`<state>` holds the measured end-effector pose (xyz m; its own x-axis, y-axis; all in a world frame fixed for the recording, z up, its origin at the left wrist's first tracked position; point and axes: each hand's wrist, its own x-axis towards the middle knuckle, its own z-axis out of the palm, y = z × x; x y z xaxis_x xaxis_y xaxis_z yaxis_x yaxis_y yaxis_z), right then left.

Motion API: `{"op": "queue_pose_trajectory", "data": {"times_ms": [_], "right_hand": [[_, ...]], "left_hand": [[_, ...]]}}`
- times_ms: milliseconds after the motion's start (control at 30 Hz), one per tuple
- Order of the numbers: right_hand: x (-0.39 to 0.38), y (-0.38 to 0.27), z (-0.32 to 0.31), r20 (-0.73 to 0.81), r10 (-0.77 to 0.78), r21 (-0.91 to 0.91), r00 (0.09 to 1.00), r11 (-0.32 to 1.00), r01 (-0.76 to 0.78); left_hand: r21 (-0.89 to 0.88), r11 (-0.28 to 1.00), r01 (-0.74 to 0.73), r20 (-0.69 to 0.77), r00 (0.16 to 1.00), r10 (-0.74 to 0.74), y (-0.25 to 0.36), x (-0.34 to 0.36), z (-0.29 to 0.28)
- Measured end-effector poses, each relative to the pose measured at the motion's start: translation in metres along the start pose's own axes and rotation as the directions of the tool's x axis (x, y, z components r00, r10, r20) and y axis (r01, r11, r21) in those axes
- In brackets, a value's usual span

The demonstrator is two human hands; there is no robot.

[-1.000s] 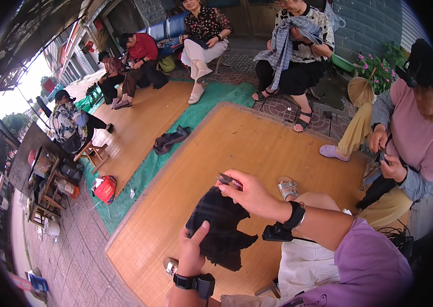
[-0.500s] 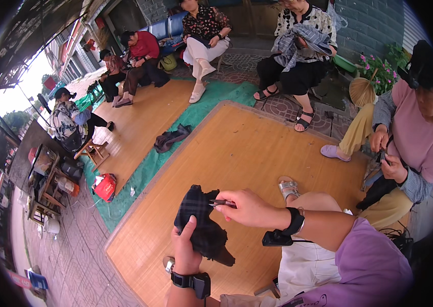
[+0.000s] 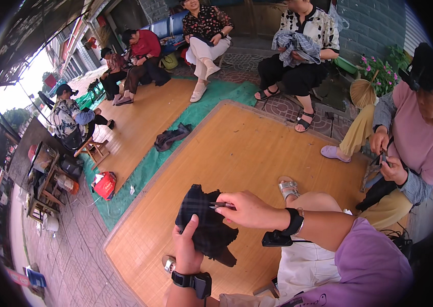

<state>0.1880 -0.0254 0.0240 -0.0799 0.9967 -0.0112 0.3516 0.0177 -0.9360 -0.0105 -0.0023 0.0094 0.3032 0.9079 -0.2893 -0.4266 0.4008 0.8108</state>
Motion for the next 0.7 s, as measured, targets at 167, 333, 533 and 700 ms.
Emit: {"op": "queue_pose_trajectory", "data": {"times_ms": [167,333,533,700], "right_hand": [[-0.001,0.0,0.0,-0.007,-0.026,-0.054,1.0,0.998,0.025],[0.0,-0.002,0.0,0.012,0.003,-0.044,1.0,0.999,-0.002],[0.002,0.003,0.002,-0.038,0.002,0.057,0.999,0.998,0.0],[0.006,0.01,0.002,-0.052,0.005,0.213,0.999,0.977,0.006]], "left_hand": [[0.015,1.0,-0.014,0.027,1.0,0.014,-0.002,0.001,-0.003],[0.014,1.0,-0.013,0.045,0.999,0.012,-0.002,0.001,-0.004],[0.018,1.0,-0.008,0.06,0.998,0.007,0.0,-0.001,-0.001],[-0.006,1.0,0.0,0.11,0.994,0.001,0.001,-0.001,0.0]]}}
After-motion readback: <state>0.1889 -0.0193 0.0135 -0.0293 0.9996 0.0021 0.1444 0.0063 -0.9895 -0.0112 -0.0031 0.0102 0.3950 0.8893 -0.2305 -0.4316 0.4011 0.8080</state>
